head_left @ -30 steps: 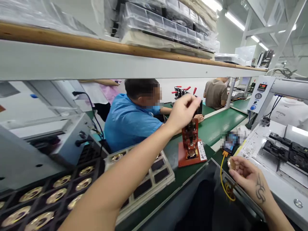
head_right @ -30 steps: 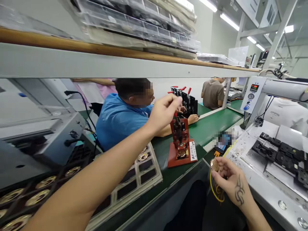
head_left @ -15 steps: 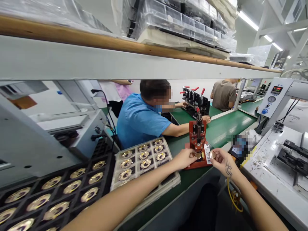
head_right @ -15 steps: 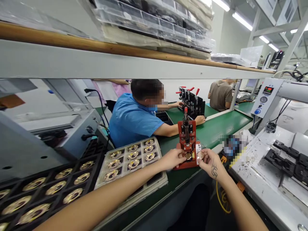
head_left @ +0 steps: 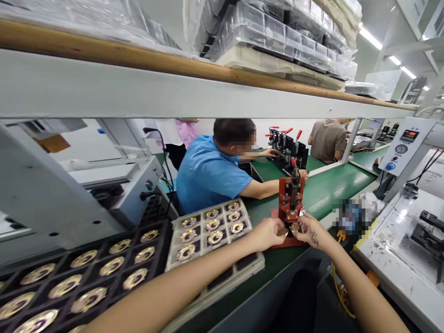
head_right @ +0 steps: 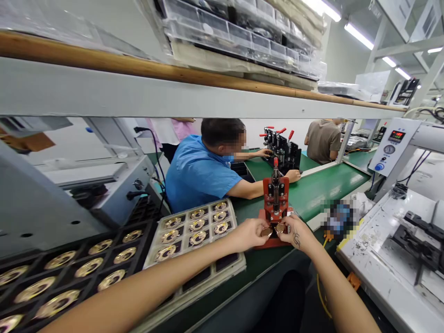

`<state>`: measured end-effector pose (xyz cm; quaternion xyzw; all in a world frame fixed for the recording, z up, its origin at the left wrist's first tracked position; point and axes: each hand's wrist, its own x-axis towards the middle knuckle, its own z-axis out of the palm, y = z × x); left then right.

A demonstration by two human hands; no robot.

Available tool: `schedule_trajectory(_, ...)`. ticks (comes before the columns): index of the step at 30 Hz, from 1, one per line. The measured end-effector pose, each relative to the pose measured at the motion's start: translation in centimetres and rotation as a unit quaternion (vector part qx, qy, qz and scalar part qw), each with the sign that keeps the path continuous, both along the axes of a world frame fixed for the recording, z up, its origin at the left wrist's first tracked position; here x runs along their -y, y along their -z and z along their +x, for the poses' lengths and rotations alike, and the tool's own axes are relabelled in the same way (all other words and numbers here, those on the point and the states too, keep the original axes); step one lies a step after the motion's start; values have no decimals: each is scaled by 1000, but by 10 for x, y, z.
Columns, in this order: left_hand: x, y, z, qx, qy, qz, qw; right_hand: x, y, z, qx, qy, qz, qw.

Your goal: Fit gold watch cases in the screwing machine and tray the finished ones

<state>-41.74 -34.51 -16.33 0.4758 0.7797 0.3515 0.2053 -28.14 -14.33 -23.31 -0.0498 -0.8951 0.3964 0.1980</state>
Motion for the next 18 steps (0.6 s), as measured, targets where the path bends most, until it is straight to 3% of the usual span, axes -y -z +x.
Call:
schedule_trajectory(4, 52, -29, -16, 4, -35, 31, 999, 4, -4, -20, 22, -36, 35, 998)
schedule_trajectory(7, 84, -48, -25, 25, -58, 66, 996, 10, -13, -18, 34, -46, 43, 997)
schedule_trajectory(11, 122, -63, -29, 210, -92, 129, 965, 4, -38, 5, 32, -53, 35, 997)
schedule_trajectory(14, 153, -74, -26, 259, -144, 183, 937, -22, -79, 9, 3, -1, 20, 1000)
schedule_trajectory(18, 187, -95, -18, 194, -212, 204, 936, -46, -161, -33, -95, 71, -23, 993)
